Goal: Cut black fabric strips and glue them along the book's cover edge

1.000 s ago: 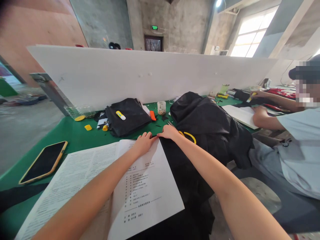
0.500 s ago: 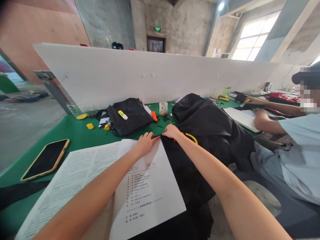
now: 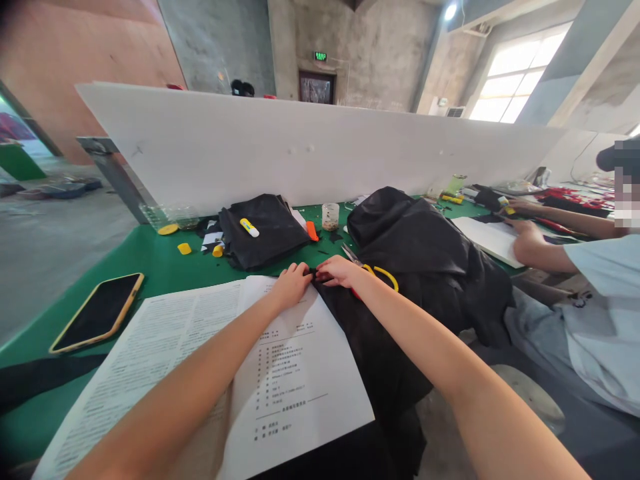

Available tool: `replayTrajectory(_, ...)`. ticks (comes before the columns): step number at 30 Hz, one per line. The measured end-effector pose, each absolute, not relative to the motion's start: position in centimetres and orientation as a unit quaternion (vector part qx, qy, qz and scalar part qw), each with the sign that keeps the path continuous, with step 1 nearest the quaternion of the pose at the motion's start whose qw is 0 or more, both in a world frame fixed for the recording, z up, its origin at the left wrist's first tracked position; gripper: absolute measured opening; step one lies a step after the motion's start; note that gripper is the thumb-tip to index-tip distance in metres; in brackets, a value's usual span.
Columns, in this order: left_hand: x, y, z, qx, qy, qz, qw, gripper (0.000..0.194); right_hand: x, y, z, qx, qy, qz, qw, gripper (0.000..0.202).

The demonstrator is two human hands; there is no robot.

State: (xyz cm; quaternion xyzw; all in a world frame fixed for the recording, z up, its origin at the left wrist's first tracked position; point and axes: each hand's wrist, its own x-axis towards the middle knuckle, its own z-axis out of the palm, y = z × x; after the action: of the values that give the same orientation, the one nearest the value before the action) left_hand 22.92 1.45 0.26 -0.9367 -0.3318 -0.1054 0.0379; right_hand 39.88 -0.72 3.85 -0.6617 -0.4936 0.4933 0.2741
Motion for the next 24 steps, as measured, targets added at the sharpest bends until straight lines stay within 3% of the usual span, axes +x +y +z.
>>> replayTrajectory(6, 22.9, 2.4, 0.0, -0.927, -0.346, -0.143, -0.022, 0.033, 39.3, -4.3, 5.2, -0.65, -0.53, 0.495, 0.229, 0.024)
replayTrajectory(12, 22.6, 3.0, 0.2, -0.917, -0.352, -0.175, -0.067, 0.06, 37.9, -5.4, 5.8, -0.625, -0.537, 0.528, 0.205, 0.035)
replayTrajectory(18, 22.7, 2.5, -0.2, -0.925, -0.334, -0.173, -0.057, 0.04, 37.3, -8.3, 7.2, -0.612, -0.533, 0.551, 0.195, 0.043)
replayTrajectory(24, 22.8, 2.5, -0.3, -0.927, -0.327, -0.176, -0.055, 0.042, 36.5, -16.2, 8.7, -0.543, -0.661, 0.505, 0.115, 0.052)
